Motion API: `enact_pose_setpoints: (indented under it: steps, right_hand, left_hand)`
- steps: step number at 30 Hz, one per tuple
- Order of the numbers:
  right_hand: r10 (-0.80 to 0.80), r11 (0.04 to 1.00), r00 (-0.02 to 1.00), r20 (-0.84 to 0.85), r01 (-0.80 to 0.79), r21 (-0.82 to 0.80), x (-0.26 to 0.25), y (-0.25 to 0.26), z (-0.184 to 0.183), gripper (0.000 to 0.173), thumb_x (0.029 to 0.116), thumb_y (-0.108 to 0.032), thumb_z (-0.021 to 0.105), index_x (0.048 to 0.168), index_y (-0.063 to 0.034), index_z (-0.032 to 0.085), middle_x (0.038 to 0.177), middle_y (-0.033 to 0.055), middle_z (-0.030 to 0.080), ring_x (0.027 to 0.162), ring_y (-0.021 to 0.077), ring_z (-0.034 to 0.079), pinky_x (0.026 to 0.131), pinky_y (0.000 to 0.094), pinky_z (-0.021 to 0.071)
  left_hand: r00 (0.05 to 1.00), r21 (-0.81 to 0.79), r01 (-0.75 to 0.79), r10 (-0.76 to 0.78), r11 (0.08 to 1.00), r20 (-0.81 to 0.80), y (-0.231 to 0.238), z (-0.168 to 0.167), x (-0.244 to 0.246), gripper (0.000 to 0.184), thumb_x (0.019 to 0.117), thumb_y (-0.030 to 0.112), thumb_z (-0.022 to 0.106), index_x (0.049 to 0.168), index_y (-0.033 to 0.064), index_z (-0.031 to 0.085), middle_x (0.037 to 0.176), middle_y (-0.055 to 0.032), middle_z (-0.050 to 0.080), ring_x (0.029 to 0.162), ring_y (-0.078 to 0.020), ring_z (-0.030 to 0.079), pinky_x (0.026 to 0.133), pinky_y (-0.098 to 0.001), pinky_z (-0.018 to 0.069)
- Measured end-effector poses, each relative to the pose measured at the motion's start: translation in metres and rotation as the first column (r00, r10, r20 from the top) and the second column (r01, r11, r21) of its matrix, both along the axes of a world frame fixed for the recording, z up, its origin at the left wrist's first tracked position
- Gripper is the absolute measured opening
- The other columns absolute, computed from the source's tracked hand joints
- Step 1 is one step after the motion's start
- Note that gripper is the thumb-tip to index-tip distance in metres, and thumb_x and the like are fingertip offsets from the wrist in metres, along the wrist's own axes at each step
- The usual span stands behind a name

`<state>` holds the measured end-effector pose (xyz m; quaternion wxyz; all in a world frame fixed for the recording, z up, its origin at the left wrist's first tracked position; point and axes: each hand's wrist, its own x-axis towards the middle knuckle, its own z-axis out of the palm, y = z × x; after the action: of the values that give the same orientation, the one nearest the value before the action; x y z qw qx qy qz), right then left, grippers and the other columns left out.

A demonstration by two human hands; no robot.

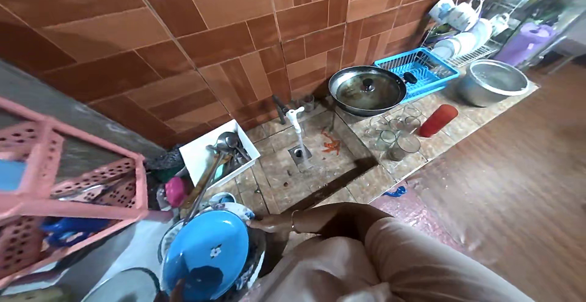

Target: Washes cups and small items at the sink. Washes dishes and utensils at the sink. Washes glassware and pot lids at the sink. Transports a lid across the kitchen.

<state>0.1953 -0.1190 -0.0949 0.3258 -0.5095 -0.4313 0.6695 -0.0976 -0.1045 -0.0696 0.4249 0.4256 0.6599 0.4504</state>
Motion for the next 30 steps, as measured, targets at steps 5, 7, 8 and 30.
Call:
enact_pose_setpoints:
  steps: [5, 7, 8, 30]
  right_hand:
    - [-0.115, 0.991, 0.99, 0.076, 0.12, -0.055, 0.051, -0.017, 0.011, 0.063, 0.1079, -0.037, 0.052, 0.157, -0.0025, 0.035, 0.154, 0.0246, 0.046, 0.141, 0.0357, 0.048, 0.117, 0.0535, 0.0377]
    - [-0.232, 0.959, 0.965, 0.123, 0.248, -0.141, 0.081, -0.02, 0.006, 0.052, 0.1088, -0.032, 0.051, 0.15, -0.001, 0.046, 0.146, 0.0236, 0.054, 0.132, 0.0341, 0.055, 0.11, 0.0502, 0.0438]
    - [-0.298, 0.933, 0.946, 0.131, 0.317, -0.17, 0.095, -0.019, 0.003, 0.047, 0.1092, -0.029, 0.05, 0.145, 0.0005, 0.05, 0.141, 0.0228, 0.057, 0.126, 0.0314, 0.058, 0.107, 0.047, 0.0462]
    - [-0.789, 0.614, 0.455, -0.413, 0.617, -0.493, 0.268, 0.13, -0.012, 0.036, 0.1117, -0.027, 0.032, 0.12, -0.0014, 0.056, 0.097, 0.0101, 0.068, 0.082, 0.0183, 0.069, 0.075, 0.0319, 0.0594]
  left_hand:
    - [1.0, -0.002, 0.022, -0.022, 1.0, -0.018, 0.006, -0.004, -0.008, 0.059, 0.1083, 0.037, 0.044, 0.154, 0.0001, 0.036, 0.149, -0.0196, 0.049, 0.131, -0.0187, 0.053, 0.111, -0.0385, 0.0444]
    - [0.992, 0.074, 0.048, -0.039, 0.996, -0.117, 0.005, 0.004, -0.013, 0.062, 0.11, 0.036, 0.039, 0.157, -0.0025, 0.029, 0.159, -0.0247, 0.037, 0.144, -0.0261, 0.042, 0.118, -0.0407, 0.0353]
    - [0.981, 0.154, 0.079, -0.049, 0.985, -0.188, 0.006, 0.01, -0.015, 0.062, 0.1102, 0.032, 0.039, 0.157, -0.0055, 0.027, 0.159, -0.0277, 0.034, 0.146, -0.0278, 0.039, 0.12, -0.0387, 0.0327]
    - [0.162, -0.705, 0.502, -0.855, 0.501, -0.492, -0.047, -0.062, 0.256, 0.082, 0.1007, 0.058, 0.052, 0.165, 0.0183, 0.02, 0.145, -0.0238, 0.055, 0.12, -0.043, 0.064, 0.094, -0.0605, 0.0545]
